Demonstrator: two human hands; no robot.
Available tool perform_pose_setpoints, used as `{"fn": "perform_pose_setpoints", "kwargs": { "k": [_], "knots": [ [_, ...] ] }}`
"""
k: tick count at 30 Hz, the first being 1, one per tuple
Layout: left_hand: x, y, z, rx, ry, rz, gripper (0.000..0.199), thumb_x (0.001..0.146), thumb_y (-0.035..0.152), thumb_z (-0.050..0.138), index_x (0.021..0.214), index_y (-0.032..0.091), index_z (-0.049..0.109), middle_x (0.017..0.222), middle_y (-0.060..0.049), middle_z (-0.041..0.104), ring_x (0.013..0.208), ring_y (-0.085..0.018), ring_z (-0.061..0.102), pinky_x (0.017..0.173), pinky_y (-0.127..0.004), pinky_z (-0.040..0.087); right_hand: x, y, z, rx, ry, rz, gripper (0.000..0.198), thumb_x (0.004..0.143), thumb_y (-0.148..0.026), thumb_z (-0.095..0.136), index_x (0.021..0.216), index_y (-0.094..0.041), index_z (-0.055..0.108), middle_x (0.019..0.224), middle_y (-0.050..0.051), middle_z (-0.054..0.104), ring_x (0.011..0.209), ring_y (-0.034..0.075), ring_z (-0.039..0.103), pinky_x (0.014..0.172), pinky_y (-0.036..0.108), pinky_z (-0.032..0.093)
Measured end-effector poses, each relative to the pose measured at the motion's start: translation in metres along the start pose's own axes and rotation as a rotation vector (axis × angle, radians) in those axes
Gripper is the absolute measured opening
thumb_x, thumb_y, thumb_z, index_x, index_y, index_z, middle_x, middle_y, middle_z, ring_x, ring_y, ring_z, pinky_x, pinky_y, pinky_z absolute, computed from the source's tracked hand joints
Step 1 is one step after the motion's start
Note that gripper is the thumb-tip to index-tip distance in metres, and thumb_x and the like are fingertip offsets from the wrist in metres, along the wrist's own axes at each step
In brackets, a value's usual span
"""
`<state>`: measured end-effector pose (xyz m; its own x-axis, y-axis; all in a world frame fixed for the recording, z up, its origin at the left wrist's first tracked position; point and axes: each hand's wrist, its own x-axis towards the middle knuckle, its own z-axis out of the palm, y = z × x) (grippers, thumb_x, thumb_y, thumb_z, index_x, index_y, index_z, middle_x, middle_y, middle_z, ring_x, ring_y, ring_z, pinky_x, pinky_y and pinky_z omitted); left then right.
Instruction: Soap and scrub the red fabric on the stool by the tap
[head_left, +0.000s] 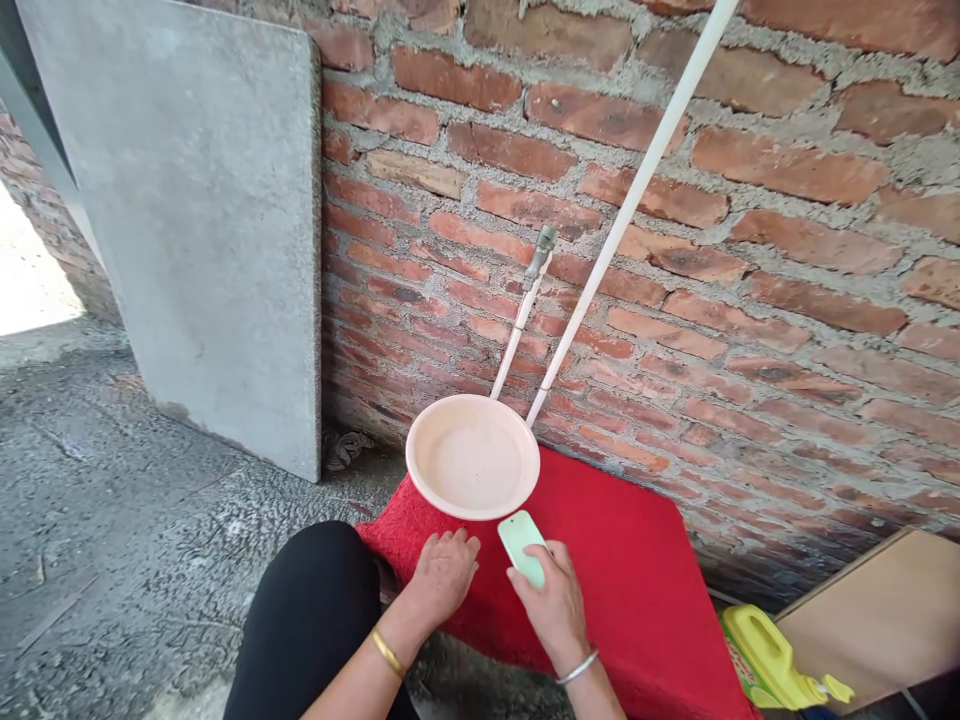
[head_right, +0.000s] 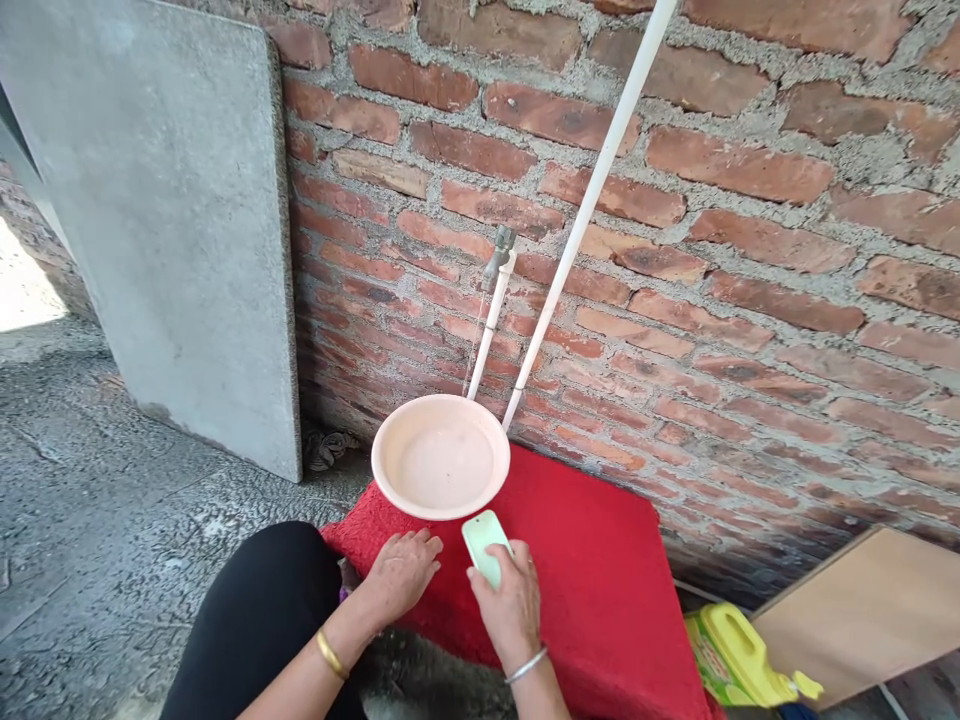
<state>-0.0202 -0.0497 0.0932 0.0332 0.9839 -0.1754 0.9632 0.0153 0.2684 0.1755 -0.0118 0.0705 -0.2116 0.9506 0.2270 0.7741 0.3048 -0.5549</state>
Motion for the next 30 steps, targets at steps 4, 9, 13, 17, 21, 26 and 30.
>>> {"fn": "perform_pose_setpoints", "kwargs": {
  "k": [4,9,13,17,21,26,30],
  "knots": [
    [0.000,-0.003,0.005,-0.017,0.017,-0.005,0.025,0.092,0.024,0.048,0.112,0.019,0.063,0.117,-0.012,0.066,0.111,-0.029,0.061,0.097,-0.046,0.044,0.008,0.004,0.011,0.003,-0.068,0.011,0.024,0.076,-0.039,0.063,0.096,-0.028,0.070,0.101,0.003,0.061,0.096,0.022,0.063,0.087,0.032,0.049],
    [-0.001,-0.001,0.004,-0.046,0.009,0.014,0.027,0.092,0.024,0.048,0.114,0.020,0.062,0.116,-0.012,0.066,0.110,-0.029,0.061,0.098,-0.049,0.043,0.008,0.041,-0.009,-0.091,0.064,0.235,0.038,0.076,-0.053,0.058,0.100,-0.026,0.070,0.100,0.006,0.060,0.095,0.025,0.062,0.086,0.036,0.050],
    [0.000,0.000,0.004,-0.058,0.000,0.019,0.026,0.092,0.024,0.048,0.113,0.020,0.062,0.115,-0.012,0.066,0.111,-0.028,0.061,0.100,-0.049,0.042,0.011,0.030,-0.011,-0.060,0.049,0.178,0.036,0.077,-0.053,0.059,0.099,-0.027,0.070,0.100,0.005,0.060,0.094,0.024,0.063,0.085,0.034,0.050],
    [0.001,-0.002,0.008,-0.030,-0.002,0.017,0.026,0.092,0.024,0.048,0.113,0.020,0.062,0.116,-0.012,0.065,0.111,-0.029,0.060,0.098,-0.047,0.043,0.019,0.001,0.007,0.007,-0.037,0.001,0.023,0.077,-0.041,0.062,0.094,-0.028,0.070,0.100,0.003,0.060,0.094,0.021,0.063,0.086,0.031,0.049],
    [0.000,-0.003,0.005,-0.028,0.002,0.012,0.026,0.092,0.023,0.046,0.112,0.020,0.062,0.115,-0.011,0.066,0.111,-0.028,0.061,0.097,-0.045,0.044,0.026,0.009,0.008,-0.014,-0.022,0.035,0.023,0.077,-0.040,0.062,0.094,-0.028,0.071,0.099,0.003,0.060,0.094,0.021,0.062,0.088,0.032,0.049],
    [-0.001,0.003,-0.004,-0.023,-0.037,0.013,0.026,0.092,0.022,0.046,0.112,0.020,0.063,0.117,-0.012,0.066,0.112,-0.029,0.061,0.098,-0.046,0.044,0.013,0.082,-0.035,-0.123,0.150,0.288,0.041,0.073,-0.059,0.056,0.096,-0.027,0.071,0.096,0.006,0.059,0.093,0.025,0.061,0.088,0.038,0.049],
    [0.001,0.003,0.001,-0.026,-0.024,0.031,0.027,0.092,0.022,0.045,0.114,0.019,0.062,0.118,-0.012,0.065,0.114,-0.029,0.060,0.100,-0.047,0.042,-0.010,0.135,-0.076,-0.186,0.275,0.497,0.061,0.068,-0.075,0.051,0.100,-0.027,0.070,0.088,0.008,0.060,0.093,0.031,0.060,0.085,0.046,0.050]
  ]
}}
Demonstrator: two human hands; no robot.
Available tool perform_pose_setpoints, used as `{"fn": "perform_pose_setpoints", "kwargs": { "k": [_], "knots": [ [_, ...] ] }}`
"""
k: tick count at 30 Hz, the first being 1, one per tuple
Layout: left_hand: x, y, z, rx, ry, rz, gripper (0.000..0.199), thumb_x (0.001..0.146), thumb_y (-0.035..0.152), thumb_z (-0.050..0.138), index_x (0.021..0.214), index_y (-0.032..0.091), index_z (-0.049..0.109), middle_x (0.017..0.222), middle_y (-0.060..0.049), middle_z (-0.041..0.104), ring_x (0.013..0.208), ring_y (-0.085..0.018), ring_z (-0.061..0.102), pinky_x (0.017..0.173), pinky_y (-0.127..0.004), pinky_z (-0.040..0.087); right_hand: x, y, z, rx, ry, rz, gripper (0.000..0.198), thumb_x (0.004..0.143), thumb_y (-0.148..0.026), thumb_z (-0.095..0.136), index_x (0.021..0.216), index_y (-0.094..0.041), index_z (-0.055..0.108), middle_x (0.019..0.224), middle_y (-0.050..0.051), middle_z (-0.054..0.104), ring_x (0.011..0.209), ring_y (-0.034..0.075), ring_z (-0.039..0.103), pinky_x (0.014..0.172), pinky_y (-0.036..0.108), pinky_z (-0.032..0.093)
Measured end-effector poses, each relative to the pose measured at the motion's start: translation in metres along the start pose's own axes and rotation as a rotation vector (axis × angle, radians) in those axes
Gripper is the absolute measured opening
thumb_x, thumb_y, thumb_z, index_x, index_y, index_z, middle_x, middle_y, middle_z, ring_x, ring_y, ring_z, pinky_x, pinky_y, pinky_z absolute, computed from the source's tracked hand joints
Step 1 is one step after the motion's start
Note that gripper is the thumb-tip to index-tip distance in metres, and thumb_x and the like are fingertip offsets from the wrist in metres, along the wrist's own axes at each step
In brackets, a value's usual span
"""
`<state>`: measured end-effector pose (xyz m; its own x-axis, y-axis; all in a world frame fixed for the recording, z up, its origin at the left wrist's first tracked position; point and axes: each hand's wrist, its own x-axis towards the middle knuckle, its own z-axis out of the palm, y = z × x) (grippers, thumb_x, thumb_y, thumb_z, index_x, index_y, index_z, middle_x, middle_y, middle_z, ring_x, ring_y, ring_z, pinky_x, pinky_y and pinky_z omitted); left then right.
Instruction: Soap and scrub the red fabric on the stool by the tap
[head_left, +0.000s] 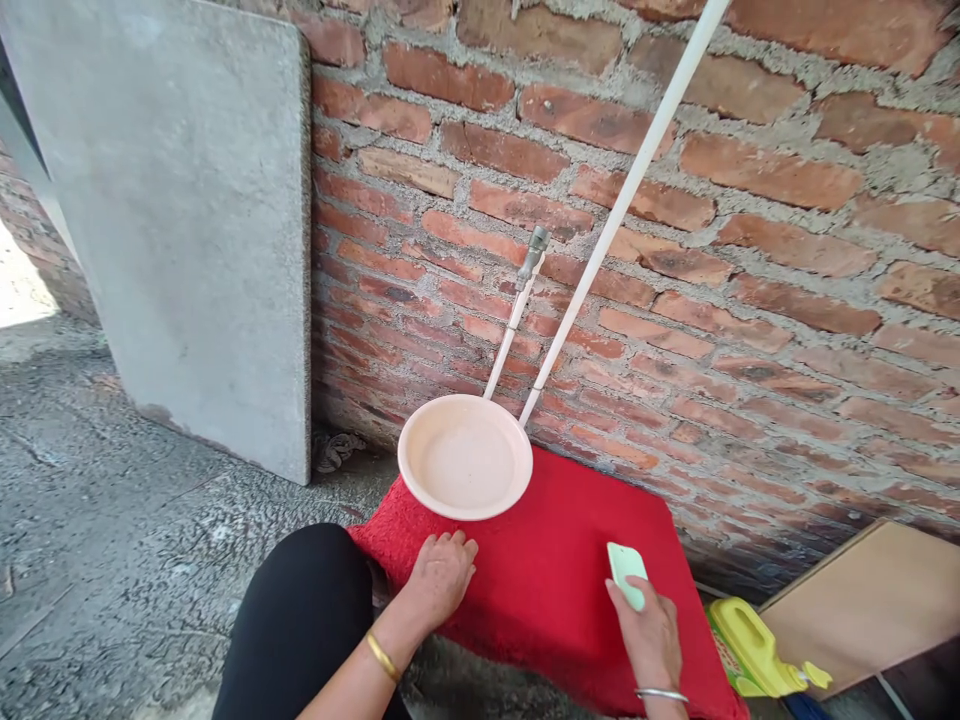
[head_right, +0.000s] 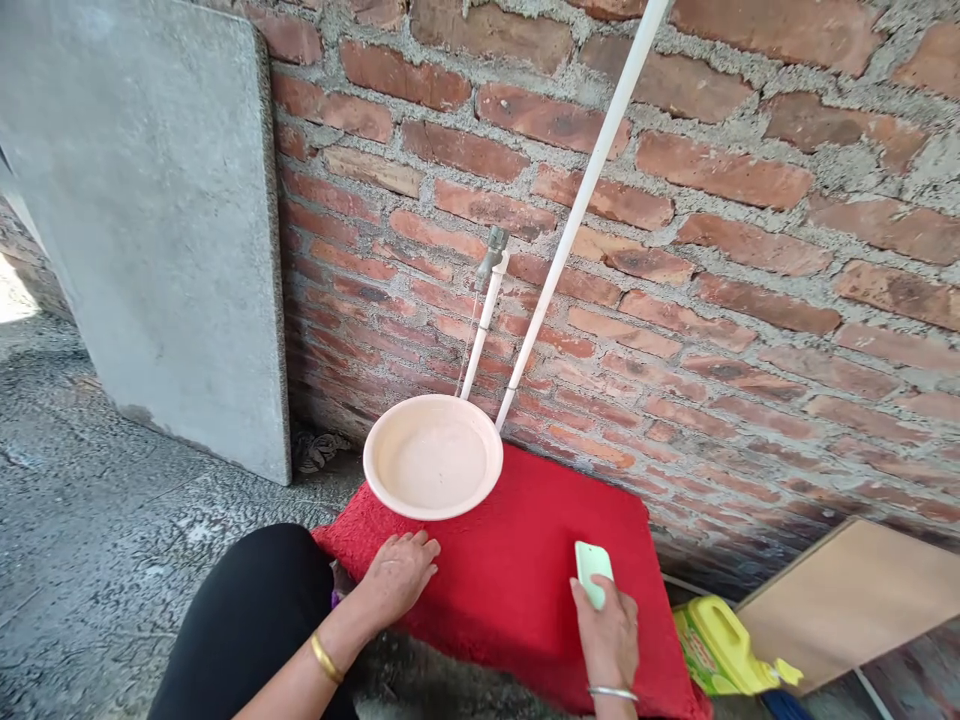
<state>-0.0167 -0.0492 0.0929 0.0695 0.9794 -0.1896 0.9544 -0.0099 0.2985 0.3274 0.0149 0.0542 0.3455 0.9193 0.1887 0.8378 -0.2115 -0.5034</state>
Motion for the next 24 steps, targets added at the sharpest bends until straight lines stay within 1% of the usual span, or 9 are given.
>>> {"fn": "perform_pose_setpoints", "kwargs": {
  "k": [2,4,8,10,13,16,20,22,24],
  "knots": [
    [0.002,-0.001,0.004,0.004,0.000,-0.003,0.028,0.093,0.022,0.044,0.114,0.020,0.062,0.120,-0.012,0.065,0.115,-0.029,0.060,0.101,-0.047,0.041,-0.003,0.010,-0.008,0.011,0.018,0.071,0.067,0.066,-0.079,0.051,0.103,-0.027,0.070,0.084,0.008,0.060,0.089,0.032,0.061,0.082,0.047,0.050],
    [0.003,-0.001,0.008,0.013,-0.005,-0.008,0.029,0.092,0.022,0.044,0.115,0.020,0.062,0.121,-0.011,0.064,0.115,-0.029,0.059,0.101,-0.047,0.041,-0.016,0.002,-0.007,0.076,-0.004,0.066,0.064,0.067,-0.077,0.053,0.102,-0.026,0.070,0.086,0.007,0.061,0.085,0.030,0.062,0.080,0.044,0.051],
    [0.002,0.003,0.011,0.036,0.007,0.002,0.028,0.093,0.022,0.044,0.114,0.021,0.062,0.121,-0.011,0.064,0.115,-0.029,0.059,0.100,-0.045,0.041,-0.062,-0.048,0.019,0.266,-0.131,-0.166,0.041,0.070,-0.060,0.062,0.093,-0.027,0.070,0.095,0.005,0.063,0.089,0.024,0.064,0.083,0.035,0.052],
    [0.001,0.004,0.010,0.050,0.012,0.002,0.027,0.093,0.023,0.045,0.114,0.021,0.062,0.121,-0.011,0.064,0.116,-0.029,0.059,0.100,-0.045,0.041,-0.080,-0.073,0.031,0.291,-0.201,-0.283,0.029,0.072,-0.049,0.064,0.092,-0.028,0.071,0.096,0.003,0.062,0.090,0.022,0.065,0.084,0.032,0.051],
    [0.000,0.006,0.008,0.068,0.004,-0.007,0.028,0.093,0.022,0.045,0.115,0.022,0.061,0.122,-0.011,0.064,0.115,-0.028,0.059,0.099,-0.044,0.042,-0.085,-0.086,0.038,0.263,-0.229,-0.361,0.023,0.073,-0.041,0.064,0.091,-0.029,0.071,0.097,0.002,0.061,0.092,0.021,0.064,0.084,0.031,0.051],
    [-0.002,0.008,0.003,0.068,-0.011,-0.013,0.028,0.093,0.022,0.046,0.115,0.023,0.061,0.123,-0.010,0.064,0.117,-0.027,0.059,0.101,-0.044,0.041,-0.067,-0.065,0.028,0.222,-0.184,-0.298,0.027,0.073,-0.048,0.062,0.091,-0.028,0.071,0.097,0.003,0.061,0.091,0.022,0.064,0.087,0.033,0.051],
    [-0.001,0.007,0.002,0.036,-0.020,-0.001,0.027,0.093,0.022,0.046,0.114,0.022,0.062,0.122,-0.011,0.064,0.116,-0.027,0.060,0.101,-0.045,0.041,-0.037,-0.010,0.003,0.147,-0.066,-0.099,0.046,0.071,-0.064,0.057,0.095,-0.027,0.070,0.095,0.006,0.061,0.092,0.026,0.063,0.090,0.040,0.050],
    [0.001,0.005,0.005,0.027,-0.015,0.007,0.027,0.093,0.023,0.046,0.115,0.022,0.062,0.122,-0.011,0.063,0.116,-0.028,0.059,0.101,-0.045,0.041,-0.031,0.013,-0.008,0.105,-0.012,-0.015,0.054,0.068,-0.071,0.056,0.096,-0.027,0.070,0.093,0.007,0.061,0.091,0.028,0.063,0.088,0.043,0.050],
    [0.002,0.004,0.009,0.027,-0.006,0.015,0.028,0.094,0.023,0.044,0.116,0.021,0.061,0.124,-0.012,0.062,0.117,-0.028,0.058,0.102,-0.045,0.040,-0.033,0.023,-0.013,0.091,0.016,0.030,0.057,0.067,-0.075,0.055,0.097,-0.028,0.070,0.091,0.006,0.061,0.088,0.029,0.063,0.086,0.045,0.051]
  ]
}}
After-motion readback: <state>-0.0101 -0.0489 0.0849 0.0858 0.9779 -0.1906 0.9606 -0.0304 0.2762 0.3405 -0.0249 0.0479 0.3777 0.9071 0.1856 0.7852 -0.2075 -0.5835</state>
